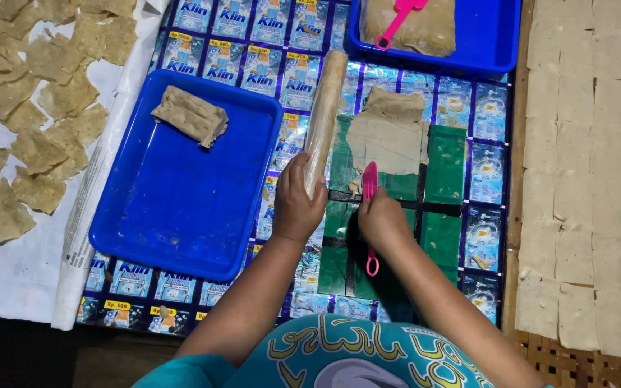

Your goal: Rolling and cutting dough to prepare small snack portions on a floor-based workspace.

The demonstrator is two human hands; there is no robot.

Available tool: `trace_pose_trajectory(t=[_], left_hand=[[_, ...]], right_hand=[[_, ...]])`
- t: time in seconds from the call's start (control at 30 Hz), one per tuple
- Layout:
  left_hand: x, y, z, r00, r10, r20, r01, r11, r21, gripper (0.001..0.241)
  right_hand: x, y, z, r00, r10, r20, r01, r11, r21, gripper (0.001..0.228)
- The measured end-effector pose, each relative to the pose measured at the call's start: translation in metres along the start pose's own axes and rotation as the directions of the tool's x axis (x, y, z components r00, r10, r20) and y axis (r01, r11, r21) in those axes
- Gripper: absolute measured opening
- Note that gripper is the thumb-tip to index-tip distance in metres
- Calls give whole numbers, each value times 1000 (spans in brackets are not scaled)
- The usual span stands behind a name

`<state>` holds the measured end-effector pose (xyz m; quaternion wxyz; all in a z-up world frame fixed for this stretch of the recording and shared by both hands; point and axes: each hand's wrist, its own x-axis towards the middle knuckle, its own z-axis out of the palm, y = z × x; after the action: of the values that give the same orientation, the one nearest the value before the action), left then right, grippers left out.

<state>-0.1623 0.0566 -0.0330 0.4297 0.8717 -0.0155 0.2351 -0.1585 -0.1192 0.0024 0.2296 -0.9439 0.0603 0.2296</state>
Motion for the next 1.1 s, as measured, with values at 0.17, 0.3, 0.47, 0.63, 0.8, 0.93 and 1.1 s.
trace_pose_trajectory(t=[0.17, 0.3, 0.47, 0.63, 0.8, 0.93, 1.1], left_hand=[[0, -3, 3, 1000, 20, -18, -20, 1000, 11, 45], [-1, -3, 3, 1000, 12, -21, -12, 1000, 20, 45], [0, -3, 2, 1000, 8, -7, -8, 1000, 15, 45], [0, -4, 2, 1000, 3, 4, -3, 1000, 16, 46], [0, -4, 3, 1000, -12, 7, 12, 1000, 20, 46], [1, -2, 2, 1000, -18, 6, 18, 1000, 14, 45], [1, -2, 2, 1000, -6, -5, 6, 1000, 18, 45]], right_hand=[[18, 0, 2, 1000, -10, -15, 10, 1000, 9, 42], [36, 2, 3, 1000, -4, -17, 4, 1000, 25, 46], [46, -13, -11, 1000, -10, -27, 10, 1000, 22, 46], [76, -11, -12, 997, -38, -64, 39, 999, 23, 43], [106, -11, -14, 991, -59, -122, 61, 998, 18, 44], [111, -9, -39, 986, -125, -112, 120, 992, -50, 49], [67, 19, -105, 983, -153, -100, 137, 980, -146, 45]])
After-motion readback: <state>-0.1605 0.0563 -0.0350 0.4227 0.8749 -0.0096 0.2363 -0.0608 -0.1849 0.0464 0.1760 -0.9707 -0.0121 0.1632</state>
